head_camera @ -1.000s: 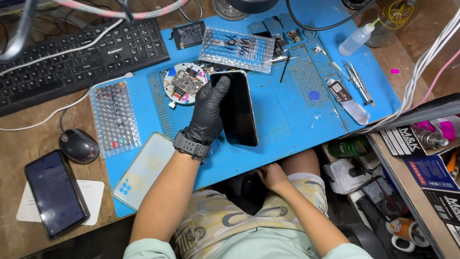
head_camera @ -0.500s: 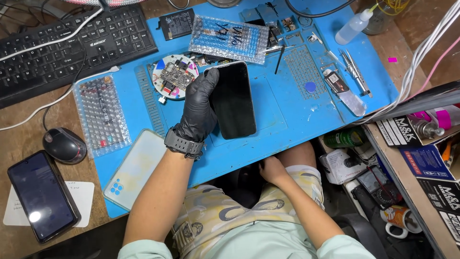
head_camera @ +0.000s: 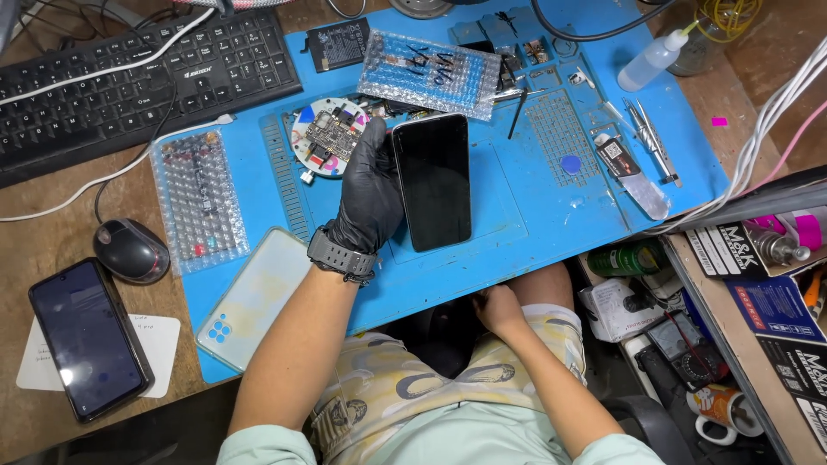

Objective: The person removes a SIM card from a smartphone using a SIM ejector tool. They then use a small metal tool to pry and clean the edges of the phone's frame.

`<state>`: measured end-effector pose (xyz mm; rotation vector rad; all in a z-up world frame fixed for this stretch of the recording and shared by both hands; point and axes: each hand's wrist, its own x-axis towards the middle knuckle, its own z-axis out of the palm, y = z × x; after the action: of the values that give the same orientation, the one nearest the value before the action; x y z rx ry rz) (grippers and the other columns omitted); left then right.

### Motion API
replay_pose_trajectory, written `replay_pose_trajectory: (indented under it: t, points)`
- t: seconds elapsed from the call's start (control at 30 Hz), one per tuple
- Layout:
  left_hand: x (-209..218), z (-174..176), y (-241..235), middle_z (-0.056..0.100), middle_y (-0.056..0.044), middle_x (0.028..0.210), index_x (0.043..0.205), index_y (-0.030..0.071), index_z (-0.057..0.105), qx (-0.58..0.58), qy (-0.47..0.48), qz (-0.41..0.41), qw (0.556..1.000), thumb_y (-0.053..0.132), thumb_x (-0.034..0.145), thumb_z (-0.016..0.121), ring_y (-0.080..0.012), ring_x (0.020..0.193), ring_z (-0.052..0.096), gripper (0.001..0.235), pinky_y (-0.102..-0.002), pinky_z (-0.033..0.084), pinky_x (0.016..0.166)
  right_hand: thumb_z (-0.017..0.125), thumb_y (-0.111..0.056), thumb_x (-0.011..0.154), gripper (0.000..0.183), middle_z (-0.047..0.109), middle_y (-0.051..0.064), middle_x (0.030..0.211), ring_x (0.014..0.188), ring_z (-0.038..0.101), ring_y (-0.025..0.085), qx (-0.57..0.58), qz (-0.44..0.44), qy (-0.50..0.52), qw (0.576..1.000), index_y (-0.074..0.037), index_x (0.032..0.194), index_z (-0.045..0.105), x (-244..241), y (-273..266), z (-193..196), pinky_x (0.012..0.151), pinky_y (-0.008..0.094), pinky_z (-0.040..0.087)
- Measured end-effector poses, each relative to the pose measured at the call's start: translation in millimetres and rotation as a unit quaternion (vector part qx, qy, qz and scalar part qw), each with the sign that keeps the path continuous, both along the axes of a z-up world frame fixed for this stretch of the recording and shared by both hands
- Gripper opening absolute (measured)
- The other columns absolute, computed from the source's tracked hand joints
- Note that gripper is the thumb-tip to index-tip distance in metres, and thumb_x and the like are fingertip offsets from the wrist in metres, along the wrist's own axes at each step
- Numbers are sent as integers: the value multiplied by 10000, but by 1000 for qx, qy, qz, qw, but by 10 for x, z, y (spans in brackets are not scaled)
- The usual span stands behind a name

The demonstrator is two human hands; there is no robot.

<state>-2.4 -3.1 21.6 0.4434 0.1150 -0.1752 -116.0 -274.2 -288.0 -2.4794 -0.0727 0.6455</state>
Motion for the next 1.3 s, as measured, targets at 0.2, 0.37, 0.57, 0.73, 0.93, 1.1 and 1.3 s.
replay_pose_trajectory:
  t: [0.2, 0.37, 0.57, 0.73, 0.93, 1.1, 1.3]
  points:
    - [78, -190, 33, 776, -139, 1082, 1189, 55, 737, 296, -126, 26, 946, 180, 961, 768, -241, 1015, 758, 262, -396, 643, 932, 774, -439, 865, 449, 723, 308, 768, 834, 705, 489, 19, 180, 123, 976, 5, 803, 798, -292, 471, 1846, 745, 574, 552]
    - [-33, -123, -49, 685, -107, 1281, 1365, 70, 584, 332, -183, 7, 925, 150, 1031, 645, -217, 1200, 652, 349, -361, 571, 1038, 810, -274, 859, 169, 794, 43, 766, 676, 748, 162, 345, 164, -123, 916, -109, 890, 822, -140, 313, 2748, 626, 294, 590]
    - [-154, -27, -111, 773, -113, 1101, 1229, 46, 669, 315, -216, -9, 924, 49, 989, 704, -172, 1025, 724, 242, -346, 621, 927, 880, -75, 794, 567, 715, 187, 1053, 887, 721, 224, 449, -68, -240, 858, 51, 1269, 597, 519, 639, 2900, 719, 318, 625]
    - [-184, 69, -61, 789, -118, 1057, 1172, 70, 724, 351, -209, 34, 912, -6, 951, 736, -171, 1016, 733, 234, -356, 612, 921, 746, -6, 919, 203, 784, 190, 973, 870, 744, 175, 475, -68, -181, 858, 40, 1109, 691, 669, 822, 2941, 683, 313, 642]
    - [-97, 136, -57, 741, -79, 1047, 1182, 59, 669, 221, -143, 110, 958, 41, 1004, 676, -135, 1008, 683, 179, -331, 605, 927, 882, -59, 792, 196, 777, 230, 796, 708, 755, 253, 376, -121, -116, 911, 21, 916, 753, 704, 732, 2958, 538, 411, 625]
    - [22, -14, 162, 760, -134, 1019, 1169, 46, 682, 284, -140, 25, 948, -1, 875, 810, -182, 942, 736, 324, -347, 634, 882, 764, -11, 915, 190, 726, 225, 767, 556, 736, 360, 565, -226, -163, 777, -53, 910, 579, 991, 132, 3006, 388, 390, 621]
    - [-218, 197, 70, 792, -151, 1102, 1141, 77, 771, 334, -192, -153, 910, 66, 808, 894, -272, 1067, 747, 355, -400, 606, 953, 786, -107, 968, 201, 680, 278, 736, 527, 707, 358, 443, -145, -218, 857, 48, 1020, 669, 1181, 170, 3816, 349, 424, 579]
